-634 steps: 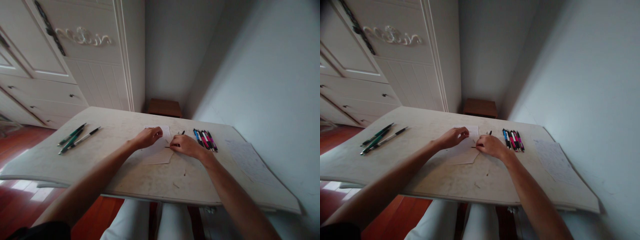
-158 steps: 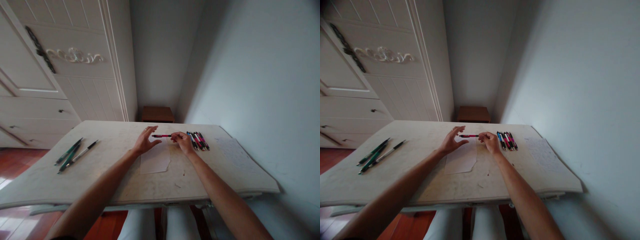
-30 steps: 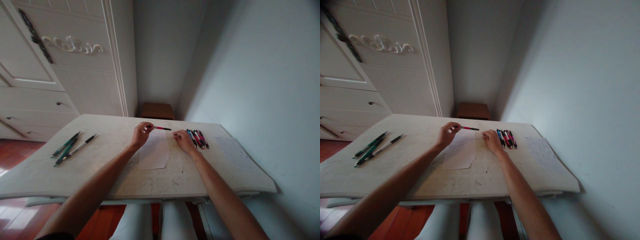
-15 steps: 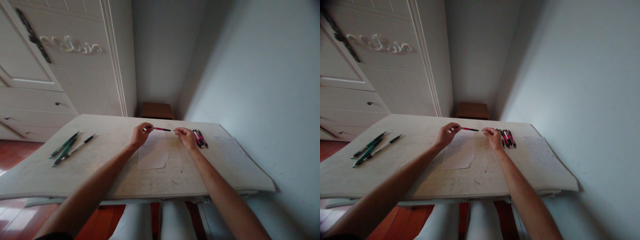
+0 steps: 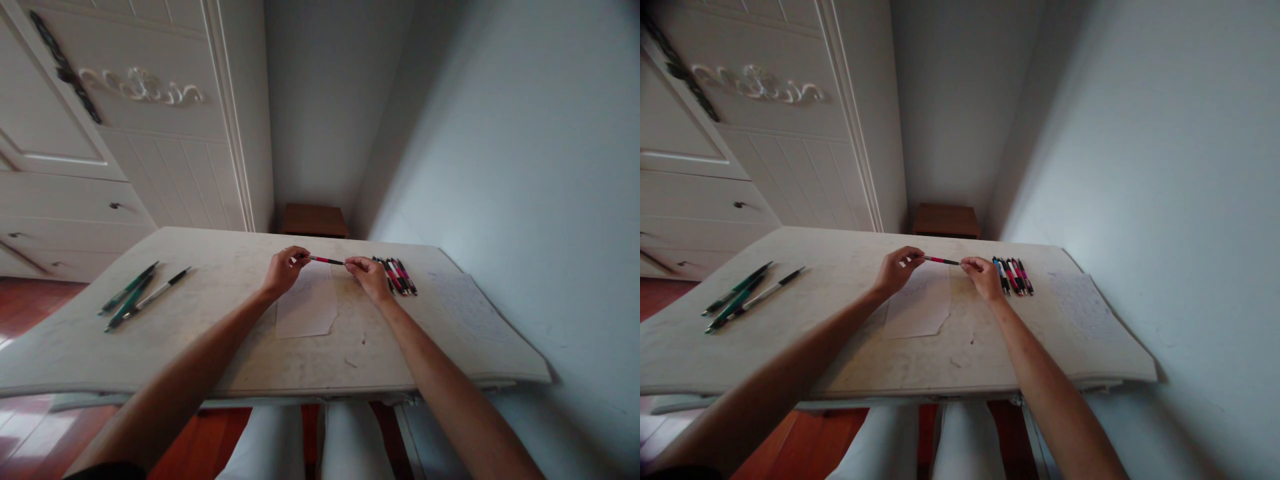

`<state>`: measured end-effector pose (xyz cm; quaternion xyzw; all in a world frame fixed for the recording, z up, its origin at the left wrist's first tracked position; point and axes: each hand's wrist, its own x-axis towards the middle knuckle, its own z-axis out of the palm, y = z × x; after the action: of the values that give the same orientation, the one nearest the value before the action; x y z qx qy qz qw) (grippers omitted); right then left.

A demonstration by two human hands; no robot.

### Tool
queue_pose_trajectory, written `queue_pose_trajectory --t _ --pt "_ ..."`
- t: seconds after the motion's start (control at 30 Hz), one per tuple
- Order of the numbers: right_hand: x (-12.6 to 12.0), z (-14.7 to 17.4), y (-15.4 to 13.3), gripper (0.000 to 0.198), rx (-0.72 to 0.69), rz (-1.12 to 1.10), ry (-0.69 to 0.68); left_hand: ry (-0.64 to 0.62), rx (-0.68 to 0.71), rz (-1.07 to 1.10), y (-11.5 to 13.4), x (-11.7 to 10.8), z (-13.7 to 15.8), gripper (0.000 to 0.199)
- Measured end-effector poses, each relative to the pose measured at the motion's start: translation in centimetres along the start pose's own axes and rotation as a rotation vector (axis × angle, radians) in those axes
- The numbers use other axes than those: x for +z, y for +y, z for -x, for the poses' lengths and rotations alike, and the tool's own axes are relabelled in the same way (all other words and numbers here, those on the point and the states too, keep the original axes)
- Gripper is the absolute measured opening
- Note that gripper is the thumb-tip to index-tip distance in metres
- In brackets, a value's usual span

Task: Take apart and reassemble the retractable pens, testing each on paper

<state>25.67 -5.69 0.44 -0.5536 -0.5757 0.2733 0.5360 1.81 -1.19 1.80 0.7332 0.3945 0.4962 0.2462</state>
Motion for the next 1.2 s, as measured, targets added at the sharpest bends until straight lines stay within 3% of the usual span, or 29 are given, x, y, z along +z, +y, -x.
queue_pose_trajectory --t 0.23,0.37,0.57,0.77,0.87,1.0,1.1,1.2 --pt "-0.01 0.23 -0.4 0.037 0.045 -0.041 -0.006 -0.012 -0.035 0.041 0.0 0.05 -0.06 0.011" --pt "0.11 0.38 -0.25 0.039 -0.003 0.021 -0.047 -0.056 -0.056 0.044 -0.09 0.03 0.03 0.01" --pt "0.43 0.57 -0.64 0.052 -0.038 0.098 -0.024 -0.171 0.023 0.098 0.18 0.34 0.59 0.005" --pt "0.51 0.28 -0.74 0.054 -0.009 -0.01 0.056 -0.116 0.034 0.171 0.77 0.43 0.7 0.052" --pt "0.45 0.16 -0.49 0.053 -0.04 -0.014 0.083 -0.112 -0.035 0.065 0.61 0.03 0.43 0.033" --pt "0.33 0.13 -0.52 0.052 -0.069 0.006 0.093 -0.212 -0.08 0.041 0.16 -0.3 0.07 0.045" --pt "0.19 0.13 -0.7 0.053 -0.059 0.024 0.123 -0.22 -0.06 0.137 0.06 -0.12 0.03 0.024" --pt "0.1 0.17 -0.84 0.053 -0.057 0.041 0.142 -0.16 -0.013 0.202 0.27 0.06 0.12 0.045"
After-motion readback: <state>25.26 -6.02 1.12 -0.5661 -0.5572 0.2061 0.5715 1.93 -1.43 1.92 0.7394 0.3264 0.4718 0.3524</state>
